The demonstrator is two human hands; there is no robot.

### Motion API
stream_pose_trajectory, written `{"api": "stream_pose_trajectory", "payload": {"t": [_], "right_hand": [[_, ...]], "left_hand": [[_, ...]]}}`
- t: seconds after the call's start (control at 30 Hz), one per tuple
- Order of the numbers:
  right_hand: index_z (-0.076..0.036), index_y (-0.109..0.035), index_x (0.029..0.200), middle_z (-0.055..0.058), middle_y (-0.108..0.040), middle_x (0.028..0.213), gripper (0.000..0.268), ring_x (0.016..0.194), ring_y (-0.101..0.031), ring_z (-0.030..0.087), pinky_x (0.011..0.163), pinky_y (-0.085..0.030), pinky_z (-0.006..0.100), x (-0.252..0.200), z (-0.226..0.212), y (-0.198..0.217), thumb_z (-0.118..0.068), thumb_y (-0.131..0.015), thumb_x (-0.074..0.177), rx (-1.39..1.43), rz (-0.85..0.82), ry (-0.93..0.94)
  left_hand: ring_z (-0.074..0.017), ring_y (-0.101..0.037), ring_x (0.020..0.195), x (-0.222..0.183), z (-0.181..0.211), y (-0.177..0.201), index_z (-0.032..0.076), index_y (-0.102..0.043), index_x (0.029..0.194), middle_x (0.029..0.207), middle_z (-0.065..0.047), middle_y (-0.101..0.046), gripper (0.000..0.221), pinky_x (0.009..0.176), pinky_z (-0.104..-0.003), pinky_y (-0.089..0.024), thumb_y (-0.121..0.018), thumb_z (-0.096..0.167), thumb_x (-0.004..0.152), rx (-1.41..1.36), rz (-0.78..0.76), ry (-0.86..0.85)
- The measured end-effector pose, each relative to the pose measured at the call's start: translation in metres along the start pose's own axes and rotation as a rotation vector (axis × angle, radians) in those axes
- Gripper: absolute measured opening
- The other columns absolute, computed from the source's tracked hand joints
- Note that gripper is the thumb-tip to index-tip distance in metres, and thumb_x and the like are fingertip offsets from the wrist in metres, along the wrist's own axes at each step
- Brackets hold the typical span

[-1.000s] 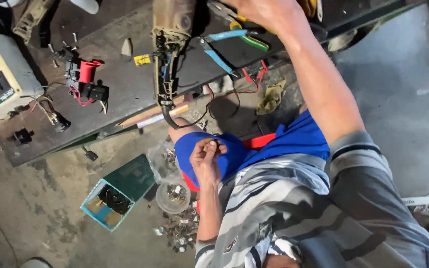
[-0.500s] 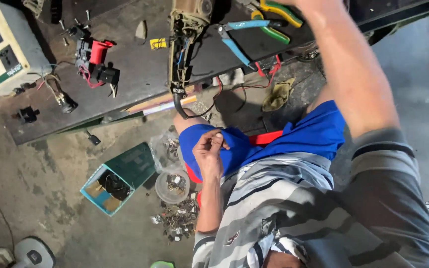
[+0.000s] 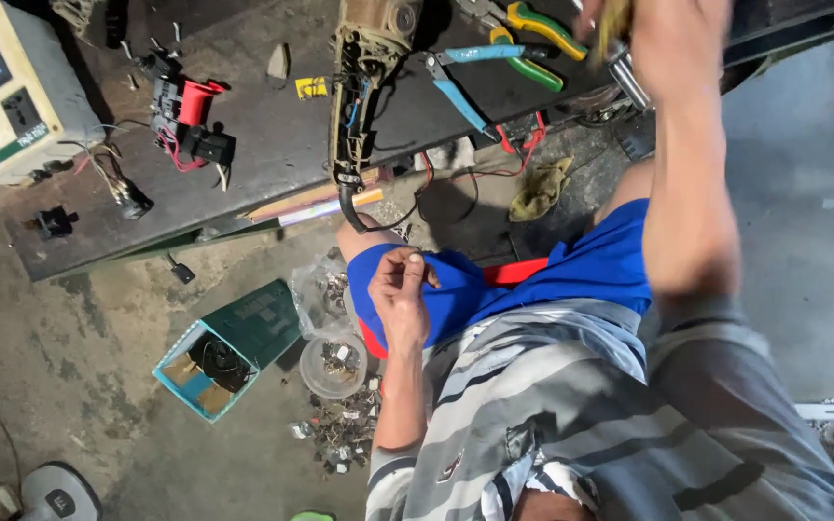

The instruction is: Stripping wires and assembling small electronic components at a repair bench.

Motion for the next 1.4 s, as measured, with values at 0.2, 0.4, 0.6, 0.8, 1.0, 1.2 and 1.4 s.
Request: {"api": "stream_pose_trajectory", "payload": {"t": [0.2, 0.4, 0.6, 0.8, 1.0, 1.2, 1.4], "right_hand": [[-0.008, -0.054, 0.136, 0.002, -0.059, 0.089, 0.048, 0.06, -0.053, 0.007, 0.045, -0.04, 0.018, -0.167, -0.041, -0.071, -0.025, -0.068, 0.093, 1.176, -0.352, -0.504], [0.005, -0.064, 0.1, 0.007, -0.064, 0.062, 0.009, 0.046, -0.064, 0.016, 0.046, -0.052, 0.025, -0.236, -0.089, -0.118, 0.01, -0.065, 0.093, 1.207, -0.345, -0.106], [0.006, -0.07, 0.121, 0.022, -0.074, 0.098, 0.027, 0.089, -0.073, 0.027, 0.076, -0.058, 0.038, -0.235, -0.085, -0.104, -0.012, -0.06, 0.104, 0.956, -0.213, -0.109], [0.005, -0.068, 0.127, 0.022, -0.073, 0.115, 0.03, 0.113, -0.065, 0.025, 0.093, -0.055, 0.045, -0.232, -0.091, -0.1, -0.01, -0.067, 0.101, 1.179, -0.361, -0.23], [0.004, -0.066, 0.126, 0.016, -0.072, 0.098, 0.037, 0.098, -0.067, 0.021, 0.082, -0.06, 0.039, -0.243, -0.089, -0.121, -0.004, -0.077, 0.092, 1.325, -0.409, -0.431], [0.008, -0.068, 0.116, 0.012, -0.063, 0.082, 0.029, 0.072, -0.063, 0.015, 0.059, -0.055, 0.027, -0.254, -0.077, -0.134, 0.0, -0.078, 0.09, 1.394, -0.397, -0.465], [0.006, -0.07, 0.112, 0.009, -0.065, 0.079, 0.025, 0.068, -0.06, 0.007, 0.055, -0.05, 0.019, -0.247, -0.084, -0.131, -0.003, -0.079, 0.09, 1.403, -0.413, -0.438]], "left_hand": [[-0.0135, -0.058, 0.059, -0.002, 0.017, -0.029, 0.009, -0.059, 0.088, 0.064, -0.007, -0.061, 0.017, 0.064, -0.026, -0.047, -0.066, 0.019, 0.1, 0.32, -0.046, -0.019], [-0.0197, -0.063, 0.052, -0.012, 0.014, -0.052, -0.005, -0.064, 0.093, 0.067, -0.011, -0.056, 0.008, 0.054, -0.032, -0.056, -0.064, -0.001, 0.099, 0.305, -0.129, -0.168], [-0.0185, -0.062, 0.049, -0.024, 0.003, -0.055, -0.007, -0.065, 0.095, 0.069, -0.011, -0.056, 0.005, 0.051, -0.029, -0.054, -0.064, -0.004, 0.098, 0.372, -0.097, -0.213], [-0.0192, -0.063, 0.051, -0.029, 0.01, -0.057, -0.005, -0.066, 0.094, 0.072, -0.013, -0.06, 0.003, 0.053, -0.03, -0.055, -0.065, -0.005, 0.097, 0.683, -0.121, -0.366], [-0.0285, -0.063, 0.057, -0.038, 0.016, -0.066, 0.001, -0.068, 0.094, 0.074, -0.01, -0.059, 0.002, 0.057, -0.034, -0.055, -0.068, 0.001, 0.096, 0.954, -0.167, -0.576], [-0.0277, -0.065, 0.062, -0.035, 0.026, -0.073, 0.0, -0.066, 0.099, 0.077, -0.011, -0.059, 0.004, 0.06, -0.033, -0.057, -0.063, -0.003, 0.099, 0.983, -0.249, -0.55], [-0.0337, -0.061, 0.065, -0.029, 0.026, -0.067, 0.004, -0.067, 0.097, 0.078, -0.014, -0.058, 0.012, 0.063, -0.042, -0.052, -0.061, -0.006, 0.097, 0.906, -0.413, -0.419]]}}
Point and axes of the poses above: each hand's wrist, its own x-axis towards the middle knuckle, its own y-axis out of the back of the hand, z = x × y, the point moved 7 cm from there along x, towards the middle knuckle
